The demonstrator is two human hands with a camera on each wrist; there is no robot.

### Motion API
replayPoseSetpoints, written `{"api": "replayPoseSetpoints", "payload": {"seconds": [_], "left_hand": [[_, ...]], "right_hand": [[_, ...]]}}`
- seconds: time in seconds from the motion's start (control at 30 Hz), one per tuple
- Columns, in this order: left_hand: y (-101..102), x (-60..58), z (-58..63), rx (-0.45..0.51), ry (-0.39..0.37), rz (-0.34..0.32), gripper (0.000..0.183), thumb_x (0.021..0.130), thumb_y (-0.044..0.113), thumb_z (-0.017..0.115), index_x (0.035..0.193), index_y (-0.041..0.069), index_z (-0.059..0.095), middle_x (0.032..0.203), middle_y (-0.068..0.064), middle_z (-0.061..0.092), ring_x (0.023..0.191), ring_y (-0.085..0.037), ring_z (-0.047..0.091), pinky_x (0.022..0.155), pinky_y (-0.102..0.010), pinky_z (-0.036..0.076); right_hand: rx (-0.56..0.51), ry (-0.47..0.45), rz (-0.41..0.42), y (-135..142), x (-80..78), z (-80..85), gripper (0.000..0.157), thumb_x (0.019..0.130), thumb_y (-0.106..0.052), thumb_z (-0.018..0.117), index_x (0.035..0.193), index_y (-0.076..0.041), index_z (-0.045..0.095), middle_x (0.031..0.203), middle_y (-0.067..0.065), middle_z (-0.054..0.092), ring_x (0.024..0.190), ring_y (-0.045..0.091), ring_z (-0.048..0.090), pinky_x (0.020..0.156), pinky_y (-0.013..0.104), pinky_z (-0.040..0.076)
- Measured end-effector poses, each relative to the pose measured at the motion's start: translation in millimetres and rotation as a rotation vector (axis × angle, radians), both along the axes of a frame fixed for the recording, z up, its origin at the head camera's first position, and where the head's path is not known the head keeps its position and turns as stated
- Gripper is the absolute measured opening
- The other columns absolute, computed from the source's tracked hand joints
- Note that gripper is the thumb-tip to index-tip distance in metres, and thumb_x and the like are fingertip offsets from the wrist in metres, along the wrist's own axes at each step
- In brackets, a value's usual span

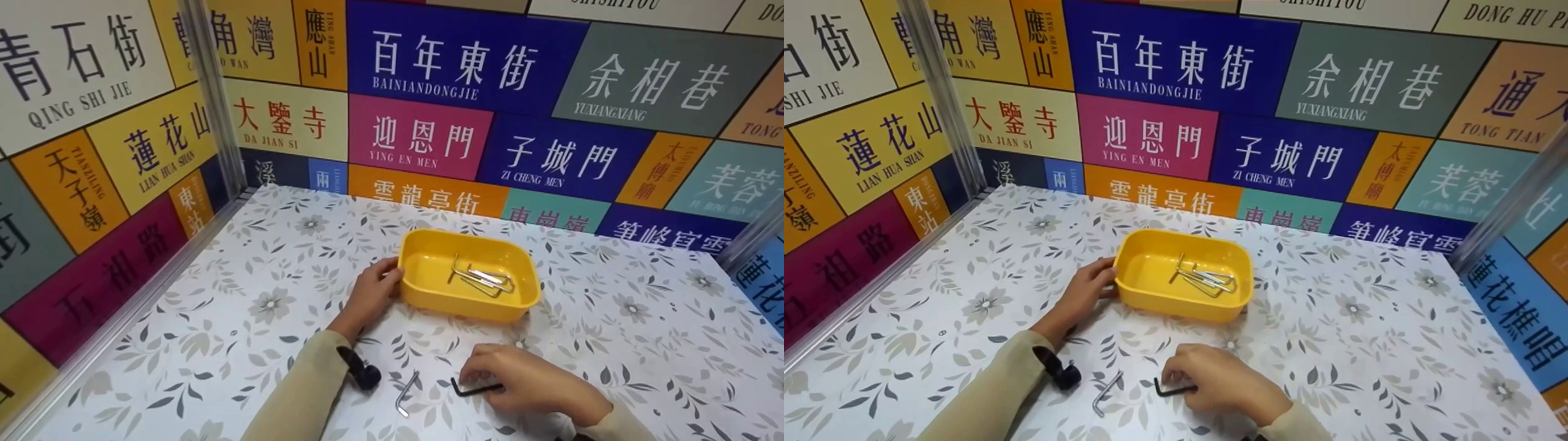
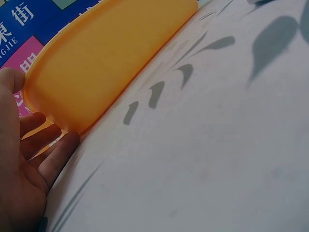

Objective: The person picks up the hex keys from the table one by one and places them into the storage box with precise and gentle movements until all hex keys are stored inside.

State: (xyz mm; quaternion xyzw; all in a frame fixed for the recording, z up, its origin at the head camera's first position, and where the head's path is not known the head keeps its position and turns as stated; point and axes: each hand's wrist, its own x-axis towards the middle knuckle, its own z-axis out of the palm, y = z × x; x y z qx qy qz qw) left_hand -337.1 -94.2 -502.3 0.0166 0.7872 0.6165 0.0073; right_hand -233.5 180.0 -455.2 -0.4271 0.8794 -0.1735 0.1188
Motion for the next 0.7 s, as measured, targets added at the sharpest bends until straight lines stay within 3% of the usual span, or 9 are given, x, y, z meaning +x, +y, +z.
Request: {"api": "replayPoseSetpoints", "payload": {"seconds": [0.47, 0.7], "left_hand": [[2.6, 1.3, 1.9, -0.031, 0.013, 0.014, 0.052, 0.098, 0.041, 0.052, 0.145, 0.019, 0.056, 0.142, -0.001, 0.061, 0.118, -0.019, 0.061, 0.106, -0.038, 0.051], [0.0, 0.5, 0.2, -0.019, 0.016, -0.001, 0.050, 0.099, 0.040, 0.051, 0.145, 0.020, 0.055, 0.144, -0.001, 0.060, 0.120, -0.018, 0.061, 0.108, -0.039, 0.049]], "right_hand": [[0.030, 0.053, -0.060, -4.8, 4.7, -1.6, 0.035, 0.079, 0.000, 0.072, 0.101, -0.028, 0.073, 0.097, -0.014, 0.062, 0.086, 0.000, 0.057, 0.078, 0.026, 0.053], [0.104, 0.227, -0.089, -11.3, 14.0, 0.4, 0.028, 0.077, -0.004, 0.076, 0.091, -0.025, 0.066, 0.080, -0.013, 0.054, 0.068, 0.001, 0.045, 0.062, 0.024, 0.042]]}}
